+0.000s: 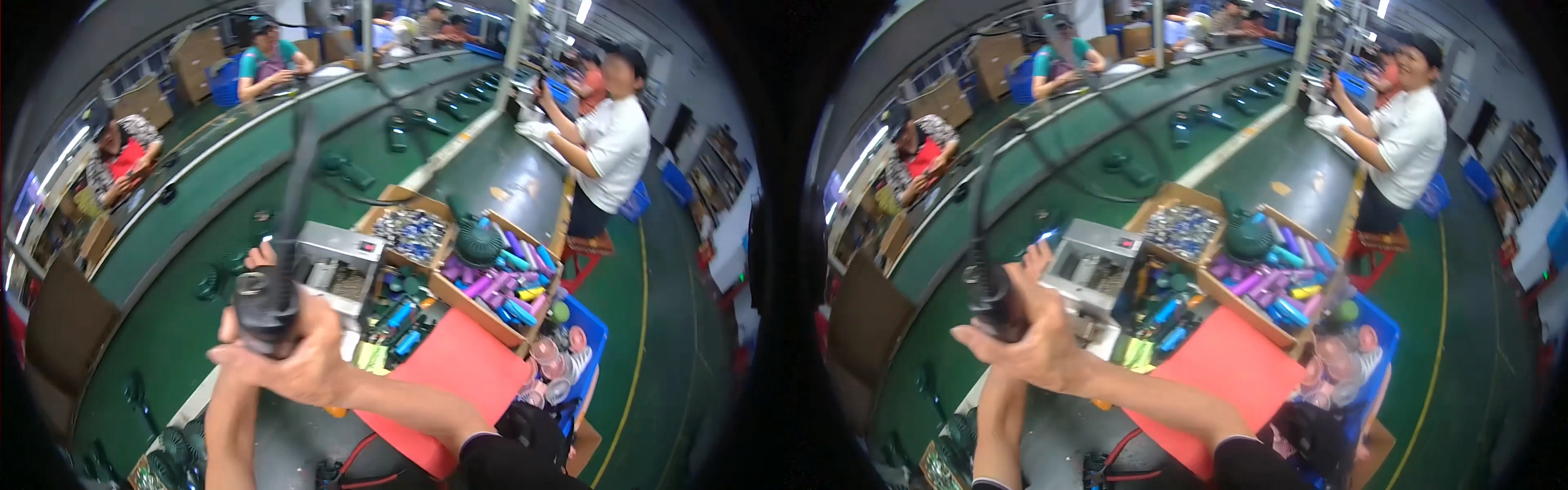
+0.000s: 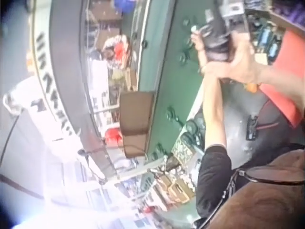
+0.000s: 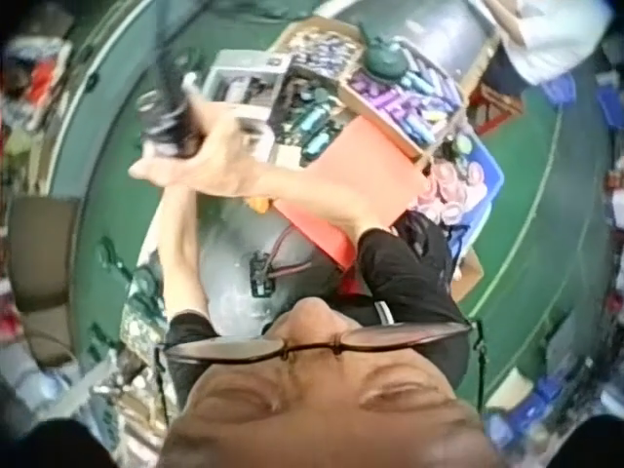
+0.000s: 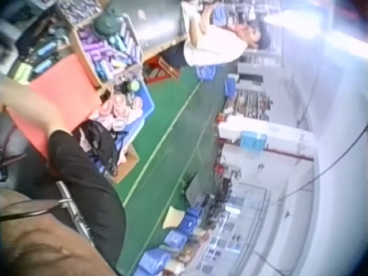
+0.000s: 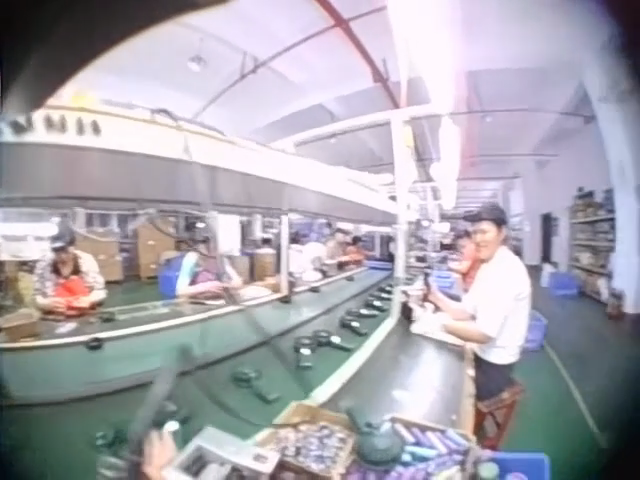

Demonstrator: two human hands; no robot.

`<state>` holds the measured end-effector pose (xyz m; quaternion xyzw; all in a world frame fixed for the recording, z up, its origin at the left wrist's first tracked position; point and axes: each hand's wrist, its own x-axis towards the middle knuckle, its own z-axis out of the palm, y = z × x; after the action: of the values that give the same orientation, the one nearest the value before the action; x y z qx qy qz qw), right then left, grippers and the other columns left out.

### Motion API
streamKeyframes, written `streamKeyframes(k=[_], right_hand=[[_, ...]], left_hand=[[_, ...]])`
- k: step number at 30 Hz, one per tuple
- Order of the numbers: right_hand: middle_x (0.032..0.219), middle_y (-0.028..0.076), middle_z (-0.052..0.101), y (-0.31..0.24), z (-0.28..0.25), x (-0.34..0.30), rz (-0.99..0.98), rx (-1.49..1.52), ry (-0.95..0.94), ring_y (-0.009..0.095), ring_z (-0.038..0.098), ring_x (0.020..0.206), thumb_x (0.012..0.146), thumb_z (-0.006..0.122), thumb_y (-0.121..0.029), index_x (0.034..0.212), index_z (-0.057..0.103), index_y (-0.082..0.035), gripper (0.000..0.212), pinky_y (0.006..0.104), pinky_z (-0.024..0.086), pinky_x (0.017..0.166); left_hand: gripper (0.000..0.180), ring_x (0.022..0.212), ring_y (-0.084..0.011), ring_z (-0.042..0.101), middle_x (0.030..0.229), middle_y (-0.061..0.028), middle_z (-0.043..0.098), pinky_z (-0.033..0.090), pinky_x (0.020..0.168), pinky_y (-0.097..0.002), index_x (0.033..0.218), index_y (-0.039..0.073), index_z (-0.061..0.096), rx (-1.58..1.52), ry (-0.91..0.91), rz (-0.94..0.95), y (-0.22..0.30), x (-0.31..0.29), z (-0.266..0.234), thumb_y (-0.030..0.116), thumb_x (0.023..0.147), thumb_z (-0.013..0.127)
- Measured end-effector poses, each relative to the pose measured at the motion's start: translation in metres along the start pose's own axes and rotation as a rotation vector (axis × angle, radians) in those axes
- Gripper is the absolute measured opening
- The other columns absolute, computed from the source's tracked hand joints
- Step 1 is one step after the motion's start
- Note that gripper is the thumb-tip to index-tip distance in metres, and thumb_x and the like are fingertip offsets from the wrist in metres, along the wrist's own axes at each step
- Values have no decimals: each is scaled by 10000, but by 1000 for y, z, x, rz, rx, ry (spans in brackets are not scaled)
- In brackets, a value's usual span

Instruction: The person assembles portable electric fans by fitting components together, applying a power tool to each fan, and placing them onto a conveyor belt.

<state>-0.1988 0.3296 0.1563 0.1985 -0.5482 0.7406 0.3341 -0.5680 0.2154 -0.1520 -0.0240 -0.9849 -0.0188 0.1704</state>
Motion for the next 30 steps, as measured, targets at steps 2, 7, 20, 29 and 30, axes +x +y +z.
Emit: streamKeyframes(k=[2, 7, 20, 29, 30], right_hand=[[790, 25, 652, -6, -33, 7, 158, 31, -59, 100, 617, 692, 691, 860, -189, 1142, 524, 13, 598, 251, 518, 683], [790, 42, 646, -17, -60, 13, 152, 10, 3, 102, 614, 691, 687, 855, -182, 1096, 540, 2, 547, 249, 517, 647], [801, 179, 636, -24, -75, 28, -20, 169, 93, 183, 596, 539, 876, 632, -70, 1069, 520, 45, 251, 297, 506, 530], [756, 76, 633, 0, -51, 19, 16, -160, -24, 112, 593, 588, 763, 725, 45, 970, 556, 25, 268, 244, 489, 549], [757, 66, 636, 5, -48, 17, 7, -219, -42, 106, 595, 592, 756, 737, 38, 969, 557, 22, 280, 241, 488, 549]], left_hand=[[755, 1114, -392, 567, 1409, -182, 413, 515, 849, -455, 1437, 179, 312, -133, -108, 109, 48, -20, 42, 405, 794, 636], [671, 1032, -413, 583, 1244, -208, 490, 499, 822, -477, 1327, 95, 402, -314, -258, 187, 9, -92, 34, 381, 776, 656], [364, 666, -200, 605, 793, -84, 607, 479, 540, -363, 933, -17, 601, -1377, -318, -361, 36, -141, -253, 208, 712, 782], [501, 624, -216, 603, 827, -140, 591, 509, 565, -334, 1165, 7, 421, -1953, -474, -439, 9, -340, -295, -24, 727, 662], [491, 623, -209, 599, 822, -137, 582, 508, 561, -331, 1171, 15, 417, -1955, -488, -438, 11, -349, -291, -29, 743, 655]])
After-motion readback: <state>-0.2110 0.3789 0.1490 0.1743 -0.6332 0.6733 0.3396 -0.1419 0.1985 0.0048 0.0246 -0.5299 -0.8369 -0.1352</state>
